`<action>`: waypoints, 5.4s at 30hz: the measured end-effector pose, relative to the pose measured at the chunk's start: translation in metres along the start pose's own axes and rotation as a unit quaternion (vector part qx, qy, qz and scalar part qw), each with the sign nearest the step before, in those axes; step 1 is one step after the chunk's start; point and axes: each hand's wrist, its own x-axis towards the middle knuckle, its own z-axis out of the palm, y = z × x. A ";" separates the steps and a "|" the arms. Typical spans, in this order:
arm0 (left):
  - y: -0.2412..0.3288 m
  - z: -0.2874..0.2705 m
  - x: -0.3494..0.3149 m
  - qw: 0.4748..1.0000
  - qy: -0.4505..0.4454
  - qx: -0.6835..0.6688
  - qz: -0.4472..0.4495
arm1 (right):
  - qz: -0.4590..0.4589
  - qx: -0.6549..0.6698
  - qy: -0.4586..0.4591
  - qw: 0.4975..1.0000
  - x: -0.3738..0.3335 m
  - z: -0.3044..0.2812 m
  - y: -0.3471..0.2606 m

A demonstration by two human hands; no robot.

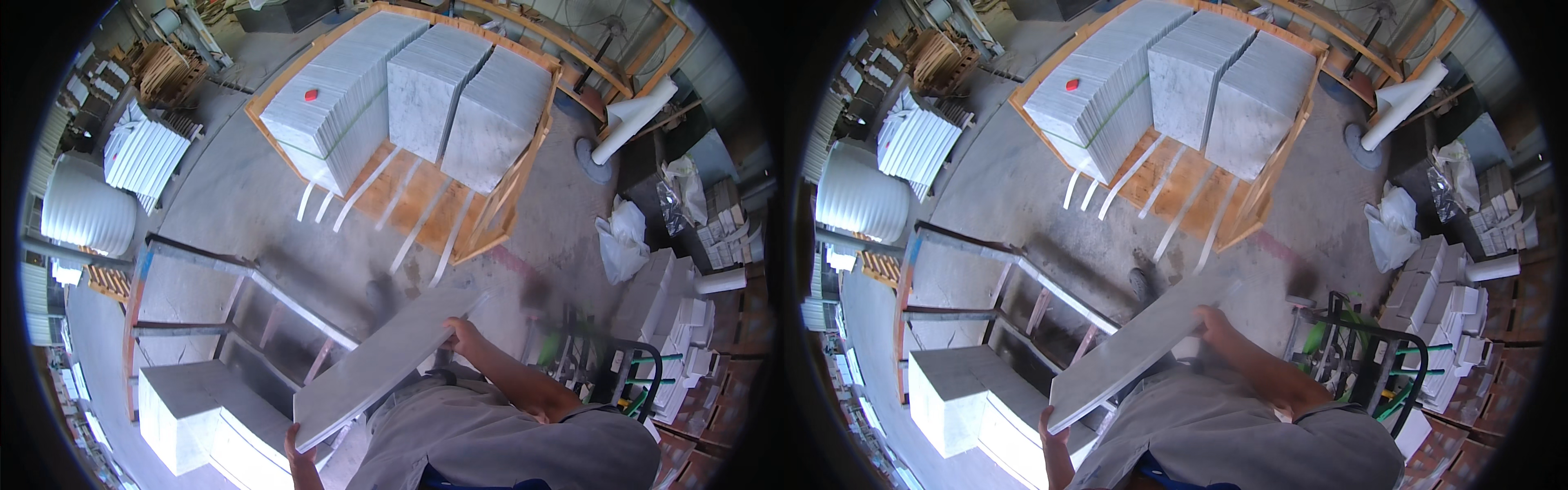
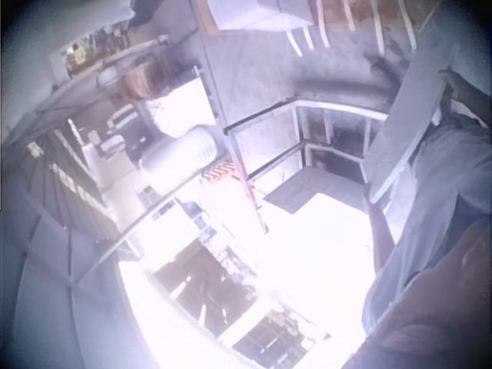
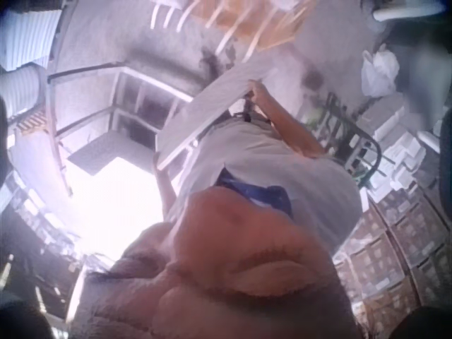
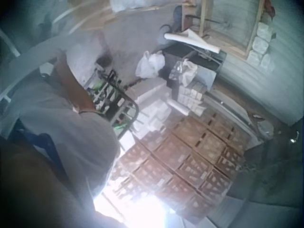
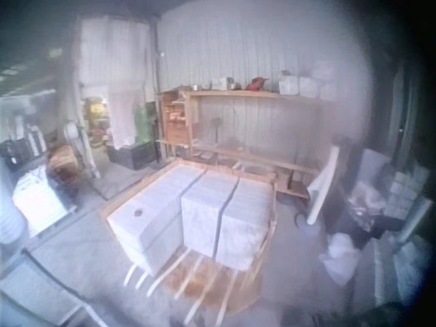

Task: The person repeatedly picks up stacks of white rectangular panels from a metal cart and places them onto a wooden rack. The person handles the panels by hand, walking between the cart and the rack multiple times to transfer the material.

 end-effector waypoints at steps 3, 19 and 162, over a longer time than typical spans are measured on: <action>0.026 0.035 0.056 0.999 -0.046 0.005 -0.028 | -0.051 -0.086 -0.023 0.995 0.057 0.014 -0.016; 0.064 0.148 0.321 0.990 0.004 0.138 0.019 | 0.073 -0.042 0.113 0.990 0.339 0.161 -0.194; 0.058 0.993 0.556 0.879 -0.187 0.429 -0.094 | -0.214 0.397 0.094 0.888 0.455 0.157 -0.510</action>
